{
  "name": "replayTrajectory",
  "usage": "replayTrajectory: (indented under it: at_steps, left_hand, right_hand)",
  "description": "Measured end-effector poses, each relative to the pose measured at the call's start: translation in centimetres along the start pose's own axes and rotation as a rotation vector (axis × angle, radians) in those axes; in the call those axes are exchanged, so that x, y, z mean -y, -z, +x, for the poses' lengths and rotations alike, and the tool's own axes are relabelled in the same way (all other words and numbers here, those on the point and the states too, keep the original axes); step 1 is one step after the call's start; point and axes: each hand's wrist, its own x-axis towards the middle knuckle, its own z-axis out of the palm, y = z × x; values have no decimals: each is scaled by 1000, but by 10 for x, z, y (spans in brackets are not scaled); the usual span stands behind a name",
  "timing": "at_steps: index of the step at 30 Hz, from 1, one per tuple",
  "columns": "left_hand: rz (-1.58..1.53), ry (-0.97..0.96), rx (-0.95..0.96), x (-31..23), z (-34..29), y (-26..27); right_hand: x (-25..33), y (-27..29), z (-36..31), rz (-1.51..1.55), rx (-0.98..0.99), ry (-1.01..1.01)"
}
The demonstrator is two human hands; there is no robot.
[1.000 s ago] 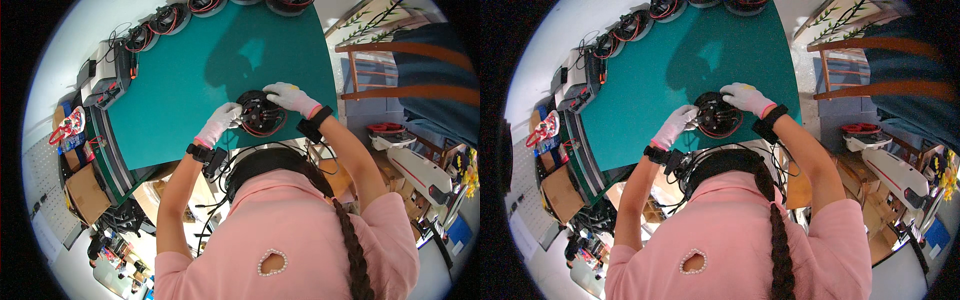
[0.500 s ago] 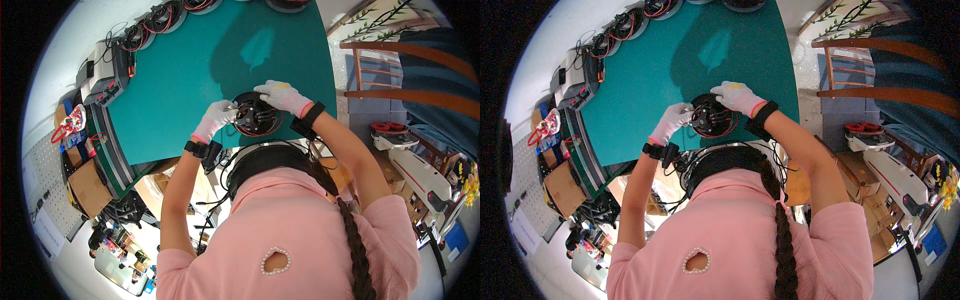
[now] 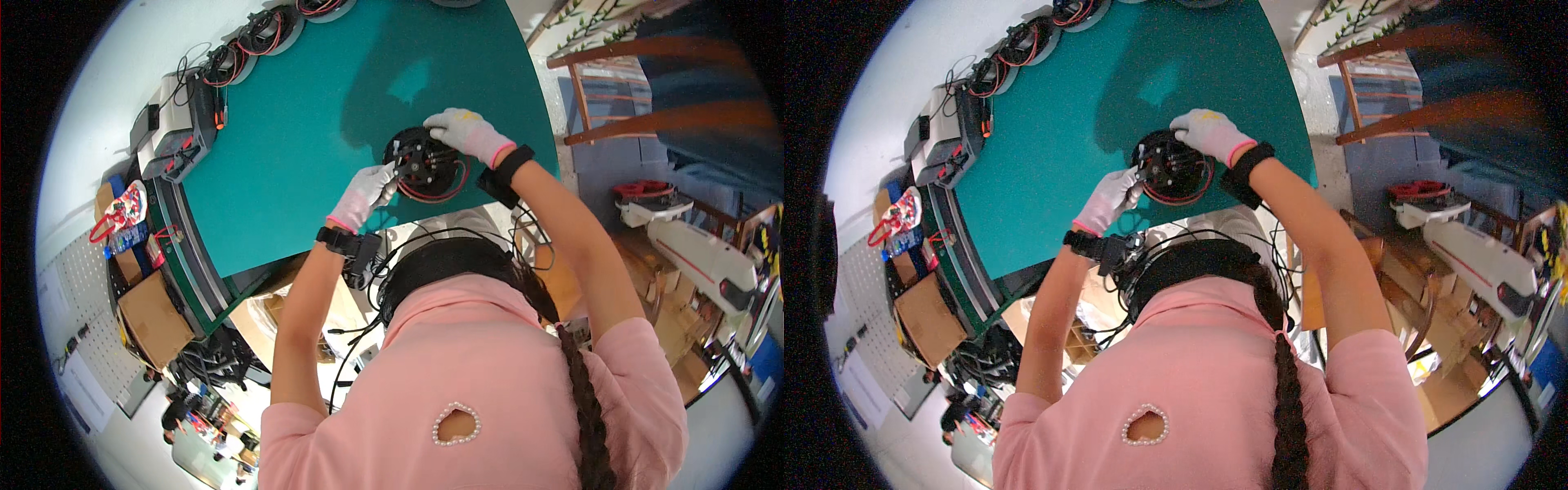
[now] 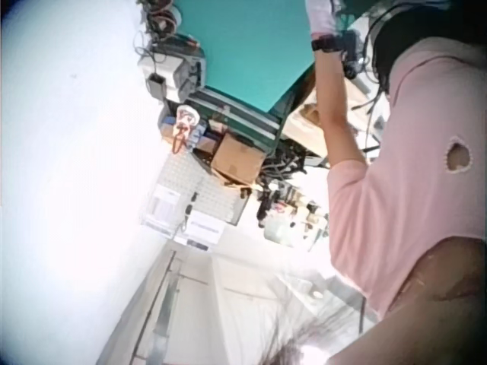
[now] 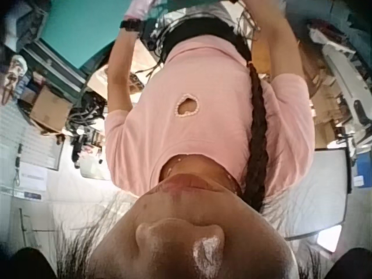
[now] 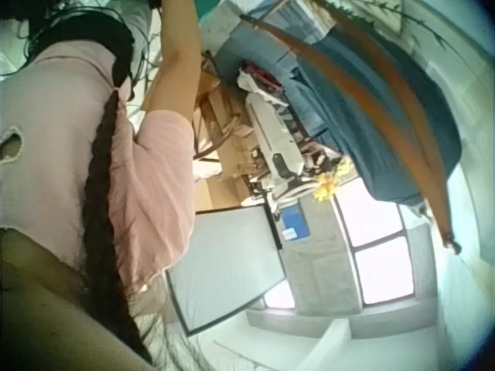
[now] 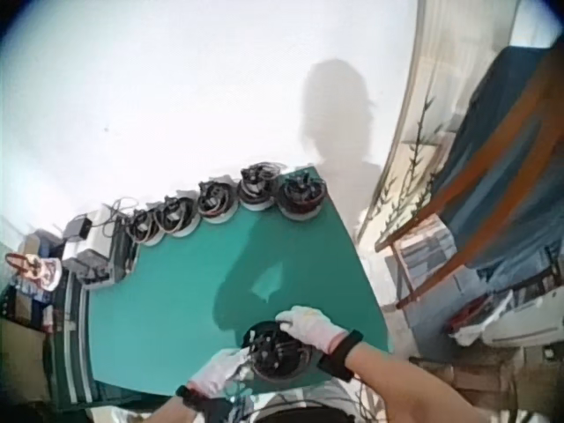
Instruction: Assembling small motor components and wiring on a workbench.
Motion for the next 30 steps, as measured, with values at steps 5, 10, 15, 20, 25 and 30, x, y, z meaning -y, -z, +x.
replayTrajectory:
  at_steps: [5,10,15,20,25,30]
  left_hand:
    - [-336,-66,26,26,6,8]
    - [-248,-252,183,34,-13,7]
    - [300,-271,383,45,-39,-4]
    - [512,-415,569,46,-55,-41]
    - [507,-462,697,39,-59,-75]
    - [709,-644,764,23,-68,-96]
  right_hand:
    - [-8,-8,4,105,-26,-1]
    - [-16,-20,-19,463,-130,-239]
    - [0,-46,-75,836,-432,-368]
    - [-4,-98,-128,334,-714,-201]
    - [35,-115,-167,106,-766,-48]
    - [11,-105,-176,738,-882,-84]
